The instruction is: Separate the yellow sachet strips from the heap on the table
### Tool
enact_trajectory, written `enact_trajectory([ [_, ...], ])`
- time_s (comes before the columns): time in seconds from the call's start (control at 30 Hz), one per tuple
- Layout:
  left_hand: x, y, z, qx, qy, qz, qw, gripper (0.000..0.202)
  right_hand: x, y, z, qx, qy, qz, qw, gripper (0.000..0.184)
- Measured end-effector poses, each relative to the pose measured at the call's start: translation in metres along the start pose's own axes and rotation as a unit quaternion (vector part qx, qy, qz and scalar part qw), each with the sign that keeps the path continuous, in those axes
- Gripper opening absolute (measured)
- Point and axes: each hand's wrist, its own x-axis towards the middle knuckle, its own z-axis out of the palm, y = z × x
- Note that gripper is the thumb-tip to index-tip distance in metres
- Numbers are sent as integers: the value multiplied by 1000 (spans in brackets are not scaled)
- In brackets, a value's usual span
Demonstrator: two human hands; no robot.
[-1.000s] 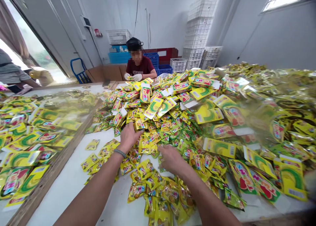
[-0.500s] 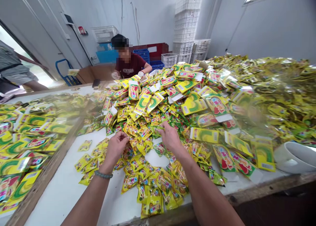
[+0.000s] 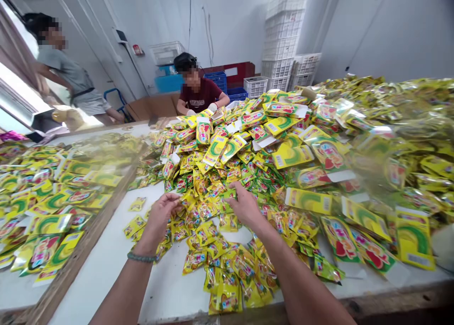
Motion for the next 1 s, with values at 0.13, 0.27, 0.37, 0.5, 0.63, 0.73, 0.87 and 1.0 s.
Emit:
enact_trajectory([
  [0.13,20,2,-15,174,-35,-55,983,30,-1,-4,-3,-52,-23,2,998,32],
  [0.27,61,10,-11,254,32,-22,966,22,-3,-8,-2,-59,-36,-5,998,33],
  [0.37,87,8,2,312,76,-6,947,28,-2,-5,1,-50,-31,-7,998,34],
  [0.5,90,-1,11,352,106,13,930,30,1,0,1,13,-11,11,1000,30],
  [0.63,61,5,4,368,143,63,916,31,2,-3,-3,111,-17,37,993,29],
  [0.73,33,14,5,306,165,132,928,31,2,-7,-5,164,-6,27,986,25],
  [0.87,-1,11,34,36,48,92,994,36,2,-11,-2,299,5,44,953,29],
  [1.0,-22,-2,69,-130,10,-11,991,42,2,-15,3,399,7,70,914,43],
])
